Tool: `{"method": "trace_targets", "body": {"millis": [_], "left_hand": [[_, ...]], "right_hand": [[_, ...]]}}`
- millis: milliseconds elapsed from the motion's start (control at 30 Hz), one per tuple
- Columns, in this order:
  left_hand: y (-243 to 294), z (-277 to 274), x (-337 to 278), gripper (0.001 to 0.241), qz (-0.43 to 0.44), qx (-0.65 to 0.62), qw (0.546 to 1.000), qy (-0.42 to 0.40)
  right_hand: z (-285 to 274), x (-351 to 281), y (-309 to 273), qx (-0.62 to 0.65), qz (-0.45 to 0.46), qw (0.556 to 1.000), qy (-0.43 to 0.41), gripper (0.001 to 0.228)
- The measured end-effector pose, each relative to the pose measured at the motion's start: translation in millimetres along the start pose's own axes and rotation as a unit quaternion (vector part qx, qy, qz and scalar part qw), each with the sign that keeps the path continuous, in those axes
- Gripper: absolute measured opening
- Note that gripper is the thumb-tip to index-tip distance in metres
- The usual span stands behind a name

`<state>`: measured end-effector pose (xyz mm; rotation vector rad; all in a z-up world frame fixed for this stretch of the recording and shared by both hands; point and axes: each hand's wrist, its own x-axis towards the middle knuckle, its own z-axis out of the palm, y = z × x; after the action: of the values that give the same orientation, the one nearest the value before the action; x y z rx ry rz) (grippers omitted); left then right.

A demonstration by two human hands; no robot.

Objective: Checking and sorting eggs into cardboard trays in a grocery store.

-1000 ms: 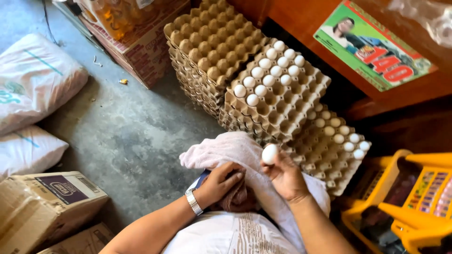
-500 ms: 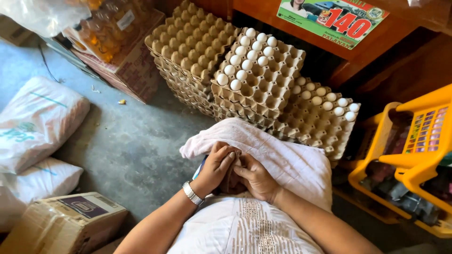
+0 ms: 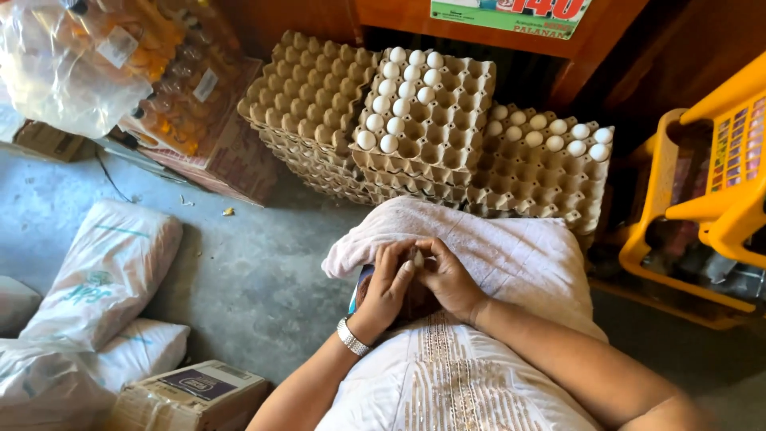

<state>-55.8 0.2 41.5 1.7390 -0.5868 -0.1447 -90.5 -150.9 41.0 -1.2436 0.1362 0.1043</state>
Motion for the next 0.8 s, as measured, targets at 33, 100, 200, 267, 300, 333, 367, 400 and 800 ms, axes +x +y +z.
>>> {"method": "trace_targets", "body": {"millis": [33,100,200,267,300,333,367,400,800], "left_hand": [[4,-1,2,0.036,-0.017,0.003,1.000,-0.012],[5,-3,3,0.035,-0.035,0.011,0.999,-0.020],[-3,-4,1,0.034,-0.082,-0.009,0.996,-0.022],[-7,-2,3,0.034,-0.126,-0.030,0.991,-0.021],[-7,-3,3,0.034,-0.127,-0.028,0.991,-0.018],[-7,-3,4,0.034,-0.137,-0.030,0.990,-0.017],[-8,-2,4,0.033,-0.149,-0.034,0.988,-0.019],[-7,-1,4,0.033,-0.150,-0.033,0.988,-0.019],[-5,-6,-1,0.041,-0.089,-0.052,0.994,-0.046]], "right_hand": [[-3,1,5,-0.101,-0.061,0.993,-0.016,0.027],[-6,3,4,-0.197,-0.123,0.972,-0.036,0.018],[-6,2,-8,-0.315,-0.190,0.927,-0.067,0.025],[-4,2,-14,-0.399,-0.211,0.889,-0.079,0.031],[-4,3,-13,-0.397,-0.213,0.889,-0.082,0.031],[-5,4,-11,-0.410,-0.212,0.884,-0.077,0.031],[-7,3,-8,-0.424,-0.209,0.879,-0.070,0.032],[-7,6,-6,-0.422,-0.209,0.879,-0.071,0.032],[-20,7,6,0.176,0.111,0.977,-0.040,0.038]]}}
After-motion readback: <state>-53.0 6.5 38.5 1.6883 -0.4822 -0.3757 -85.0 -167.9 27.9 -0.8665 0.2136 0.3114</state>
